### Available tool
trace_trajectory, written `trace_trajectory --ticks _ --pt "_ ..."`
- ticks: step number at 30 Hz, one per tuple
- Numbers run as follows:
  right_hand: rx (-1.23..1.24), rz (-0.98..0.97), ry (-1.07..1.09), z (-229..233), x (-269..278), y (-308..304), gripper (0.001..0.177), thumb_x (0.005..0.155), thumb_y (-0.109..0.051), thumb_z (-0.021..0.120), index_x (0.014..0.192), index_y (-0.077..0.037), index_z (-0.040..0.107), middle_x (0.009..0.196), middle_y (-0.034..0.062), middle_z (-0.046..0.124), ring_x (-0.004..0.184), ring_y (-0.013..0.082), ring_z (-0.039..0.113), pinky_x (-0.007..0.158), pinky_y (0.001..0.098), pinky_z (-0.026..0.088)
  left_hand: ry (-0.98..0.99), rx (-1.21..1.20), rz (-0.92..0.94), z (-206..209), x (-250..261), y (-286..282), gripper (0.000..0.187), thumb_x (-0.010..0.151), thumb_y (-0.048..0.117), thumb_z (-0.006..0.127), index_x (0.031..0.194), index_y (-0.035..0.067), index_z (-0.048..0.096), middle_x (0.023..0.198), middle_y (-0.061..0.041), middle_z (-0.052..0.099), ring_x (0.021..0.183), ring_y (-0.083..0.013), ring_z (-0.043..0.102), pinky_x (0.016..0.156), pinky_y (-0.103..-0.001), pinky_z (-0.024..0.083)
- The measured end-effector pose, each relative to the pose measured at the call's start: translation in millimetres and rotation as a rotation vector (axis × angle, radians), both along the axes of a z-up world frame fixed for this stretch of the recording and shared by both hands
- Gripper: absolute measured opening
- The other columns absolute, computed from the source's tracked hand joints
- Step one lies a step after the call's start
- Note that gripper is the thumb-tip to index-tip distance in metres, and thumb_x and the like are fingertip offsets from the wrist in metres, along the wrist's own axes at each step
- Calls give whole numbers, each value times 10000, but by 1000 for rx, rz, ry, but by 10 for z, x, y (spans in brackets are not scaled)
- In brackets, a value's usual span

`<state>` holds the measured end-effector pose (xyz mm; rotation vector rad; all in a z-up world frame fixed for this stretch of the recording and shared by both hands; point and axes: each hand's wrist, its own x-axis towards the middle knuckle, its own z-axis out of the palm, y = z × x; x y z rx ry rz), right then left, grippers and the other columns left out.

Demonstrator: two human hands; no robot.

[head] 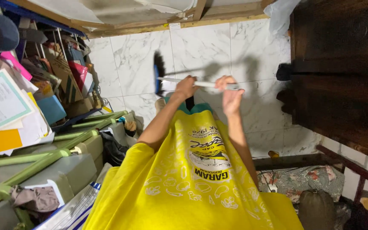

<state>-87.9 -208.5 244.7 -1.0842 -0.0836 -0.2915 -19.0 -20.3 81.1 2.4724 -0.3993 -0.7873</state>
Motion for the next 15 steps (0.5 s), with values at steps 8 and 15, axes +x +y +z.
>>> trace_trajectory --ticks 8,15 --pt "184 130 196 -798 -187 938 549 1041 -565 294 813 -85 430 819 83 474 874 246 492 893 398 389 103 -10 237 -565 -381 1013 249 888 152 624 1111 52 671 1174 -235 636 1089 -436 632 947 -493 520" --pt "29 30 143 -118 -163 488 572 1029 -580 369 811 -54 426 775 68 444 809 229 450 813 374 374 108 -229 10 -520 -143 398 399 879 191 669 1248 46 624 1292 -219 602 1215 -408 591 1061 -439 483"
